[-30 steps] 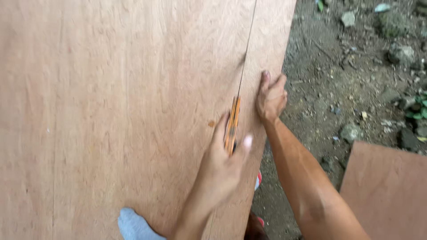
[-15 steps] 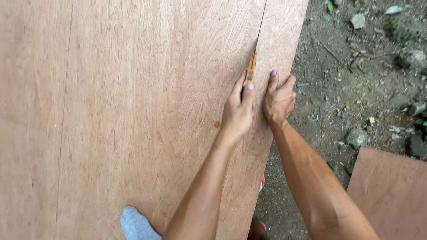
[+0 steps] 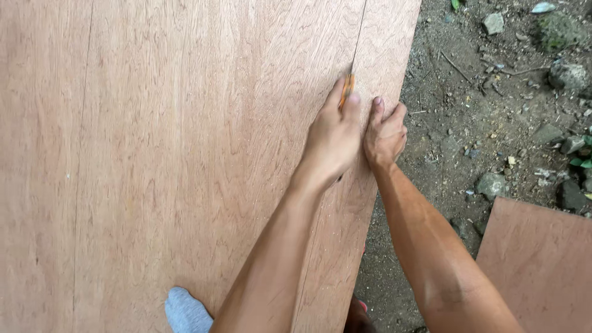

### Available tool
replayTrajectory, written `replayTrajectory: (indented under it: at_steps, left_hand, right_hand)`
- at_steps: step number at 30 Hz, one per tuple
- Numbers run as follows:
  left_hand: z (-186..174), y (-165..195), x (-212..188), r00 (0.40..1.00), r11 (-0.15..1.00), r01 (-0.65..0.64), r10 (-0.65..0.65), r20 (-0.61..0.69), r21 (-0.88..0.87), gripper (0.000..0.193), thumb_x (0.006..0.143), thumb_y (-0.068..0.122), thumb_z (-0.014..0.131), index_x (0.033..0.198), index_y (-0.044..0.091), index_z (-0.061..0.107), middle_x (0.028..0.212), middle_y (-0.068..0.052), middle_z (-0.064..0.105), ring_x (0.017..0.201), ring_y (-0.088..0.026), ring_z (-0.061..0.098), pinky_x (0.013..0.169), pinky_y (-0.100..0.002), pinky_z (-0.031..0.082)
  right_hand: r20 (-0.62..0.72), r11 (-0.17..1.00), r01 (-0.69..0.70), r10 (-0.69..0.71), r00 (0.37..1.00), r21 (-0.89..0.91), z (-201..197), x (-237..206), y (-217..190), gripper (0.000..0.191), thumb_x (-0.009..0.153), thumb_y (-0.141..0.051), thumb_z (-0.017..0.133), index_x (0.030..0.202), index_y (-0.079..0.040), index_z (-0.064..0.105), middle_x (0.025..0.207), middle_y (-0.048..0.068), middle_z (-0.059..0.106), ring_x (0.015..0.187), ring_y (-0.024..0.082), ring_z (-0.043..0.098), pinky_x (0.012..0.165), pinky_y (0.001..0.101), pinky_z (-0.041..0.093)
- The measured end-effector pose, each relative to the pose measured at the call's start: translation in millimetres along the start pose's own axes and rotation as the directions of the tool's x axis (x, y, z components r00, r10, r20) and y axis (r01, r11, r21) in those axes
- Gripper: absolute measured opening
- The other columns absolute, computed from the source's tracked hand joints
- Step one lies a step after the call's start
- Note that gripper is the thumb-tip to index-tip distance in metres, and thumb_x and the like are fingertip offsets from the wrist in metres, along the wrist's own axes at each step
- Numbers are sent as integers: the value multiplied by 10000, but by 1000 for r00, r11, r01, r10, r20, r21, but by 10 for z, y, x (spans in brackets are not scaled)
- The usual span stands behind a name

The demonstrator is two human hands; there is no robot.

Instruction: The person uses a hand saw to cut a straight line along a large plywood sheet placed on the ground. They hold the board steady with one hand while sawing with the other, repeating the motion along the marked line.

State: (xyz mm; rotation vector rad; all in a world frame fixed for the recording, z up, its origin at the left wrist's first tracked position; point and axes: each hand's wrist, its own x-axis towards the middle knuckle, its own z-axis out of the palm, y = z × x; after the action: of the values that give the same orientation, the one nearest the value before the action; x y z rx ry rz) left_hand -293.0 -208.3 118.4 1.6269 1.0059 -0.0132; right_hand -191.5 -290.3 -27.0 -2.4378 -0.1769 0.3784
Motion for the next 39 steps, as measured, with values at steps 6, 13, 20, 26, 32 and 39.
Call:
replayTrajectory:
  at_steps: [6,13,20,26,32,39]
  left_hand:
    - [231,325,161,985,986,168,-168,-26,4,645,1029,461,308,1628,295,138,789,-103,779,605,-235,730,594,-428,625]
    - [-40,-133,-1716,998,982,-42,34,-48,-184,645,1067,333,356,1648,79,239,594,12,530,465,-69,514,408,-328,434]
    - [181,126,3,993,999,-19,16,-116,-28,635,1057,413,368,1637,332,123,594,-22,610,442,-134,564,388,-290,446]
    - [171,-246,-1092,999,983,-26,19,-37,-183,628,1061,313,325,1661,229,158,545,35,499,380,-84,443,319,-323,366]
    - [301,-615,-1456,963,953,-244,216,-163,-177,598,1132,302,394,1671,98,233,668,-5,565,531,-32,559,442,-278,448]
    - [246,-254,-58,997,997,2,-8,-79,-72,618,1060,429,372,1633,322,168,550,-14,525,368,-99,429,300,-291,361]
  right_hand:
    - [35,1000,-2,2,999,8,-44,-11,-24,674,843,-591,622,1213,-48,469,960,236,740,858,393,733,789,501,554]
    - [70,997,-77,75,995,31,-12,11,21,621,1017,-719,425,1129,-110,472,736,115,543,630,236,517,624,495,505]
    - [-90,983,180,-178,980,22,20,53,22,660,1024,-703,508,1137,-53,488,742,8,581,603,138,554,569,399,501]
    - [32,998,-57,56,998,22,-27,10,-68,661,986,-723,422,1144,-84,478,633,27,523,512,165,494,477,413,487]
    - [27,999,-35,36,999,-28,0,33,-25,666,996,-720,422,1131,-70,463,621,20,502,524,157,497,486,411,484]
    - [-165,973,186,-207,964,-134,42,55,13,637,1105,-686,512,1192,-56,533,740,121,606,654,239,563,685,499,513]
